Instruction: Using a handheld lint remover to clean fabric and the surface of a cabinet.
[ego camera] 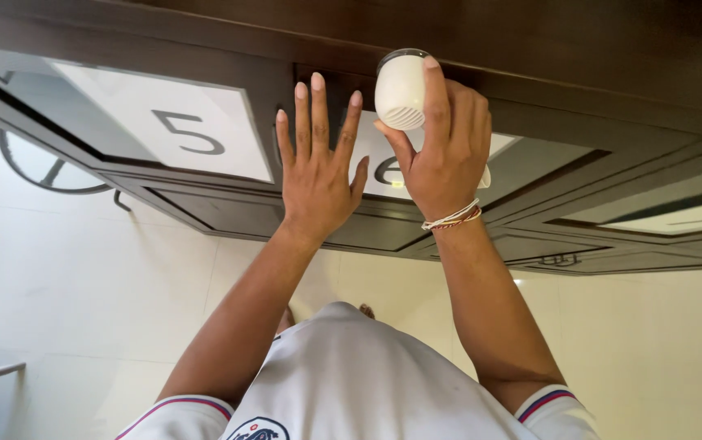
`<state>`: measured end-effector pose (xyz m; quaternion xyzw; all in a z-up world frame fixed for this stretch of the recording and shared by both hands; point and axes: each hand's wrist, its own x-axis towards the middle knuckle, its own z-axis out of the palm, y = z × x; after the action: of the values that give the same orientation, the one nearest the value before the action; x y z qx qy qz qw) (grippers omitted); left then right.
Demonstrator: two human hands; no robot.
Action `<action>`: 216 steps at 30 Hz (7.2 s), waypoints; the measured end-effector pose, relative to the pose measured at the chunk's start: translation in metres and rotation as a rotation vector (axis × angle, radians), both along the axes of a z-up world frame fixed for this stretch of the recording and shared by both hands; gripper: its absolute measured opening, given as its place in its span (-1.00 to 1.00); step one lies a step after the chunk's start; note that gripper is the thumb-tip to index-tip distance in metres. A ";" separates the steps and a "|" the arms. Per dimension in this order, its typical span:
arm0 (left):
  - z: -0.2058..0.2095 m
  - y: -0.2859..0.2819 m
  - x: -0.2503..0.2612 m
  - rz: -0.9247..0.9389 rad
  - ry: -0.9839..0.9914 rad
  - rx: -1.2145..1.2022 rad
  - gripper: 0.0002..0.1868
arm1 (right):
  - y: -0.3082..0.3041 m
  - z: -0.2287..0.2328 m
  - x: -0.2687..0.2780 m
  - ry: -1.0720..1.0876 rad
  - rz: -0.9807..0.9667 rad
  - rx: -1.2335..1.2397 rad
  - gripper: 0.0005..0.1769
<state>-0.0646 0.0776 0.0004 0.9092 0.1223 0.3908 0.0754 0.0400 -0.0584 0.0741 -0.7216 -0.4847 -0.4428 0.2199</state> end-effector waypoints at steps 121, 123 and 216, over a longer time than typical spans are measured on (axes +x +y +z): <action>-0.319 0.057 0.051 -0.025 0.311 -1.907 -0.56 | 0.021 -0.387 0.045 2.329 0.274 0.773 -0.29; -0.313 0.055 0.049 -0.032 0.339 -1.875 -0.55 | 0.014 -0.375 0.044 2.287 0.338 0.687 -0.37; -0.302 -0.094 0.153 -0.186 0.531 -1.912 -0.56 | -0.144 -0.371 0.120 2.153 0.143 0.844 -0.60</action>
<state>0.0879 -0.0164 -0.3017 0.5302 0.3268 -0.0957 0.7765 0.1603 -0.2020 -0.2967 -0.5653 0.1001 0.2876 0.7666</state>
